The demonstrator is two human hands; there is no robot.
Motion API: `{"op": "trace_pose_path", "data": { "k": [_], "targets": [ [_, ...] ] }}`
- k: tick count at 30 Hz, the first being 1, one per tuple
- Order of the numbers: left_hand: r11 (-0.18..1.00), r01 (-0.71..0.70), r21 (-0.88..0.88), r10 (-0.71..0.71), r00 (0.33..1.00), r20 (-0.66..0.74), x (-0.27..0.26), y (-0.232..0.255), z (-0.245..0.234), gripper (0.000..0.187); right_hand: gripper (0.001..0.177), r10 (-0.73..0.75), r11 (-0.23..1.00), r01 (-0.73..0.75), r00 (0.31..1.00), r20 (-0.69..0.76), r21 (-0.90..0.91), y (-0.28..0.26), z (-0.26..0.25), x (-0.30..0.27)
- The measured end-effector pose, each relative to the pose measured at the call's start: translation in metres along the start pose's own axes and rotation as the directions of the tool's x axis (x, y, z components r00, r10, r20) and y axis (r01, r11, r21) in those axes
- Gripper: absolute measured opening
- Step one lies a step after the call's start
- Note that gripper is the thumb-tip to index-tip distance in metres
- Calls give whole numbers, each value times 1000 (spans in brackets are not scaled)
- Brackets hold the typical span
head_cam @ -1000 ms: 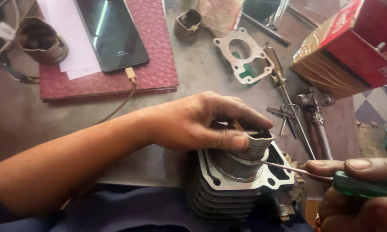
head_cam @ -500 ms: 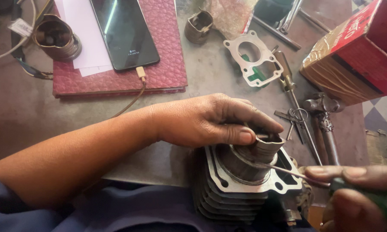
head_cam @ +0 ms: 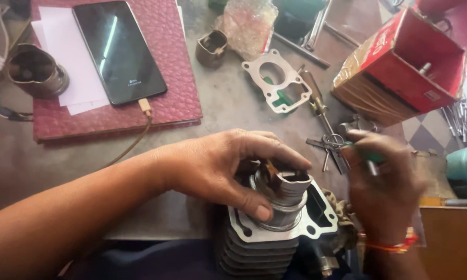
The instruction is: The person cleans and handles engine components, including a piston and cylinder block, using a cloth and a screwdriver. They fit the piston into the cylinder, check the seating of components, and use a screwdriver to make fine adjustments to the internal parts.
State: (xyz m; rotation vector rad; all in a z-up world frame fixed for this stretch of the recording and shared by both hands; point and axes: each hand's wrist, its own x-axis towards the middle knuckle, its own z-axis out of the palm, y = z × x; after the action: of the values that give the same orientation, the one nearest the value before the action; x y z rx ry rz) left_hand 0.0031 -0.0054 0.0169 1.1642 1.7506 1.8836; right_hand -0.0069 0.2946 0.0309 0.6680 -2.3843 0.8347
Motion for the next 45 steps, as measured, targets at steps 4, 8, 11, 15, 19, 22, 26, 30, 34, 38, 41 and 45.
{"op": "trace_pose_path", "data": {
  "k": [4,8,11,15,19,22,26,30,34,38,41,45],
  "targets": [
    [997,31,-75,-31,1000,-1,-1,-4,3,74,18,-13,999,26,963,270,-46,-12,6,3],
    [1000,-8,14,8,1000,0,-1,-8,1,73,41,-107,984,26,877,469,175,-29,-10,25],
    [999,-17,-47,18,1000,13,-2,-12,2,75,42,125,767,-357,898,422,533,-52,-19,29],
    [988,73,-137,-73,997,7,0,-12,5,85,52,-232,888,-57,801,552,456,-62,-9,40],
    [987,74,-140,-82,995,-51,-4,-15,4,106,45,-193,869,-150,774,603,471,-66,-3,29],
    [939,39,-342,-58,997,-45,-3,-18,6,124,44,-129,872,-220,759,638,438,-62,-3,26],
    [947,57,-317,-83,994,-70,0,-16,8,141,44,-121,807,-321,732,671,496,-62,-7,30],
    [956,263,131,-251,962,-103,-4,-14,4,130,45,-250,814,-244,673,697,527,-60,-7,37],
    [956,221,192,-212,975,-65,-1,-21,7,106,47,-266,838,-175,695,667,517,-66,-10,24],
    [883,385,267,-381,922,-70,3,-25,9,108,49,-261,908,-29,743,616,419,-70,-11,18],
    [893,407,192,-400,914,-75,3,-25,7,109,51,-185,924,-71,778,601,377,-73,-10,12],
    [929,359,89,-356,933,-52,1,-24,8,103,50,-198,915,-64,788,582,398,-71,-9,12]
  ]
}}
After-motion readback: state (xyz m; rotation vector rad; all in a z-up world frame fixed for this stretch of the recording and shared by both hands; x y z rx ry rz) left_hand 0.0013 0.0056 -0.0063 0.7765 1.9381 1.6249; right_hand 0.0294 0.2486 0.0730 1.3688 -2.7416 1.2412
